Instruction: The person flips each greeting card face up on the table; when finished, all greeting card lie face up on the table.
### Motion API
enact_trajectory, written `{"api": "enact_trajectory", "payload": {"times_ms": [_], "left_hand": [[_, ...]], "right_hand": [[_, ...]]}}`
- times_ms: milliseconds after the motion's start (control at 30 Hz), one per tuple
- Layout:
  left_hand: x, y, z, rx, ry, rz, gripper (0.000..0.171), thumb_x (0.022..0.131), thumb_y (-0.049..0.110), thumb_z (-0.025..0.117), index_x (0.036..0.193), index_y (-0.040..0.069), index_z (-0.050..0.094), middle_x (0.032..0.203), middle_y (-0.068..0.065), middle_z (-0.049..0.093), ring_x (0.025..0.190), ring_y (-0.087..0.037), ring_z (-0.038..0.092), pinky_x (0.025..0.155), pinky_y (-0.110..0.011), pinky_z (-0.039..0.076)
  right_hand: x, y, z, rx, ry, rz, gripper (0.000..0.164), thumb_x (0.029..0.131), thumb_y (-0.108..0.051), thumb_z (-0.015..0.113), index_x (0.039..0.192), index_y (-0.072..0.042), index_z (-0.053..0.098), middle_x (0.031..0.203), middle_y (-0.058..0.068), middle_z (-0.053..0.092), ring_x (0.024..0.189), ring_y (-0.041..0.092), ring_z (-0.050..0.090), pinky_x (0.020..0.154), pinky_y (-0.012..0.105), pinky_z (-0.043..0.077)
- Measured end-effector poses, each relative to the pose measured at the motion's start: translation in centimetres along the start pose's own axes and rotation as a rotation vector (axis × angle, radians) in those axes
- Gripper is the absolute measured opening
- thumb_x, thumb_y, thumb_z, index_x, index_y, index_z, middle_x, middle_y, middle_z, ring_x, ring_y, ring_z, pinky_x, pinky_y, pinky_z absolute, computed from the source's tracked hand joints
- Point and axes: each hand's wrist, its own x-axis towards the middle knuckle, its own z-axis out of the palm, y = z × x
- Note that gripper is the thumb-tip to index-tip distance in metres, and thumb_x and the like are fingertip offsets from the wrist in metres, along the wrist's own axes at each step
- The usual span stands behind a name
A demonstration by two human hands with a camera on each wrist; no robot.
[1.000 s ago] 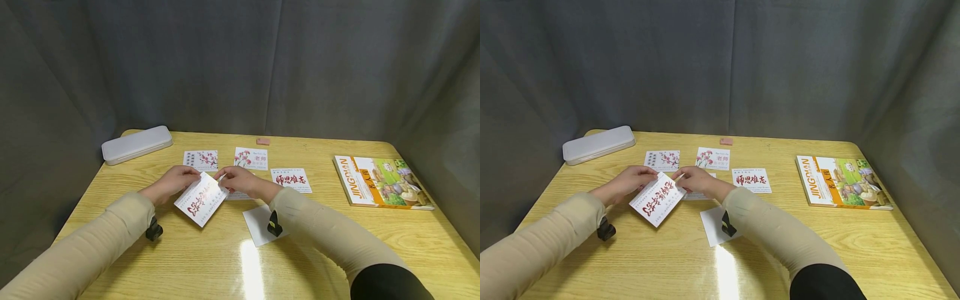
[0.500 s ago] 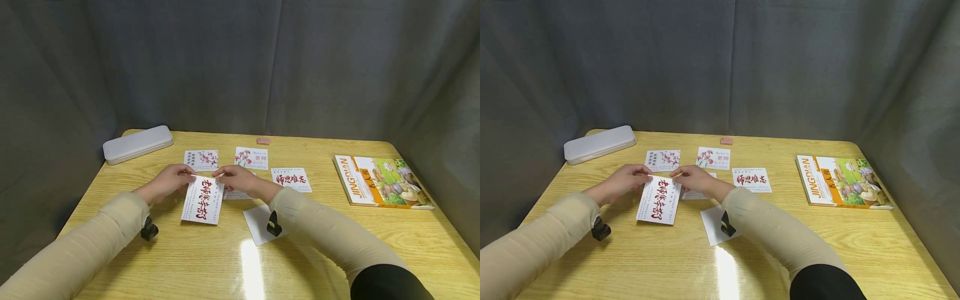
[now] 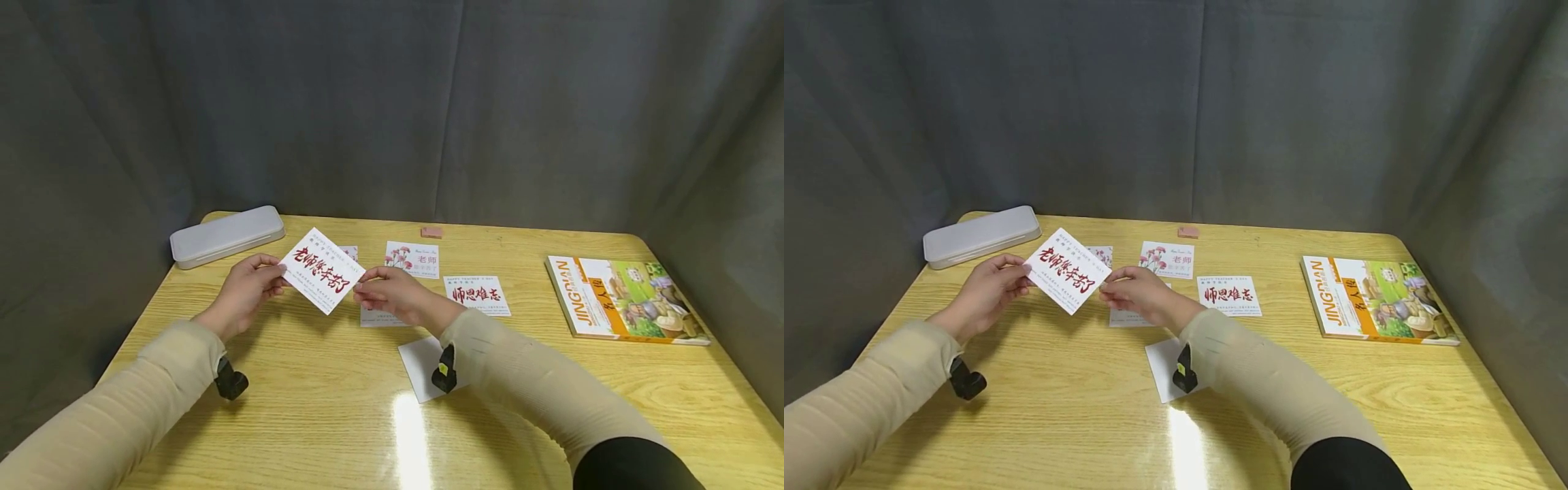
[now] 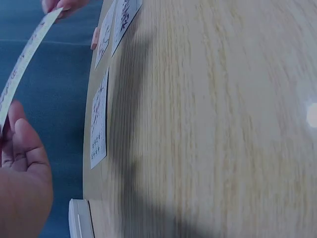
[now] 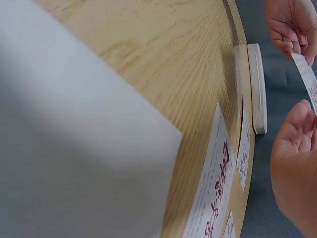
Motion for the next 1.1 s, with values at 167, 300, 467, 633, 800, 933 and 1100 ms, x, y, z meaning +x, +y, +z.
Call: {"api": "enact_trajectory", "payload": {"times_ms": [167,300,467,633,800,933,1100], "left_hand": [[-0.3,-0.2,0.0,-0.020,0.001,-0.013,0.011,0.107,0.003,0.051,0.112,-0.006,0.050,0.084,0.002,0.066,0.078,-0.008,0.067,0.074,-0.022,0.055],[-0.5,-0.5,-0.3,0.040,-0.047,-0.051,0.007,0.106,0.003,0.051,0.108,-0.004,0.050,0.086,0.001,0.065,0.081,-0.009,0.068,0.074,-0.023,0.056],[-0.7,-1.1,-0.7,0.284,-0.072,-0.043,0.013,0.106,0.008,0.054,0.111,-0.004,0.054,0.099,-0.004,0.062,0.091,-0.014,0.064,0.079,-0.027,0.055],[-1.0,-1.1,-0.1,0.625,-0.023,0.096,0.036,0.102,0.011,0.056,0.130,-0.010,0.050,0.120,-0.022,0.055,0.107,-0.033,0.056,0.091,-0.043,0.050],[-1.6,-0.9,1.2,0.840,-0.068,0.257,0.042,0.099,0.010,0.061,0.134,-0.010,0.051,0.131,-0.029,0.052,0.120,-0.044,0.053,0.100,-0.057,0.045],[-2.2,-1.3,2.1,0.965,-0.190,0.380,0.041,0.098,0.010,0.061,0.134,-0.008,0.056,0.135,-0.027,0.056,0.125,-0.043,0.054,0.105,-0.058,0.044],[-2.5,-2.1,2.4,1.130,-0.349,0.422,0.042,0.100,0.015,0.062,0.138,-0.004,0.060,0.143,-0.028,0.053,0.135,-0.046,0.048,0.112,-0.059,0.039]], "right_hand": [[0.2,0.0,0.6,0.041,0.007,-0.041,0.006,0.102,0.005,0.055,0.099,-0.001,0.056,0.092,0.009,0.067,0.084,0.016,0.069,0.073,0.025,0.056],[0.4,0.2,0.9,0.044,0.038,-0.054,0.008,0.101,0.006,0.056,0.098,-0.001,0.056,0.089,0.009,0.066,0.083,0.018,0.068,0.072,0.026,0.056],[0.7,0.3,1.3,-0.028,0.069,-0.049,0.006,0.101,0.004,0.057,0.100,-0.002,0.056,0.088,0.008,0.063,0.083,0.019,0.065,0.072,0.028,0.054],[1.0,0.6,1.7,-0.103,0.051,-0.001,0.004,0.100,0.002,0.057,0.102,-0.001,0.056,0.087,0.007,0.063,0.079,0.017,0.063,0.075,0.030,0.055],[1.2,1.2,2.4,-0.137,0.053,0.031,0.004,0.100,0.003,0.057,0.103,0.000,0.058,0.082,0.007,0.063,0.073,0.015,0.060,0.068,0.026,0.053],[1.4,1.6,2.9,-0.176,0.082,0.048,0.006,0.101,0.003,0.057,0.106,0.003,0.060,0.080,0.006,0.063,0.070,0.014,0.059,0.064,0.023,0.051],[1.8,1.9,3.4,-0.199,0.128,0.074,0.013,0.100,0.001,0.060,0.113,0.003,0.061,0.080,0.007,0.064,0.071,0.013,0.061,0.063,0.023,0.052]]}}
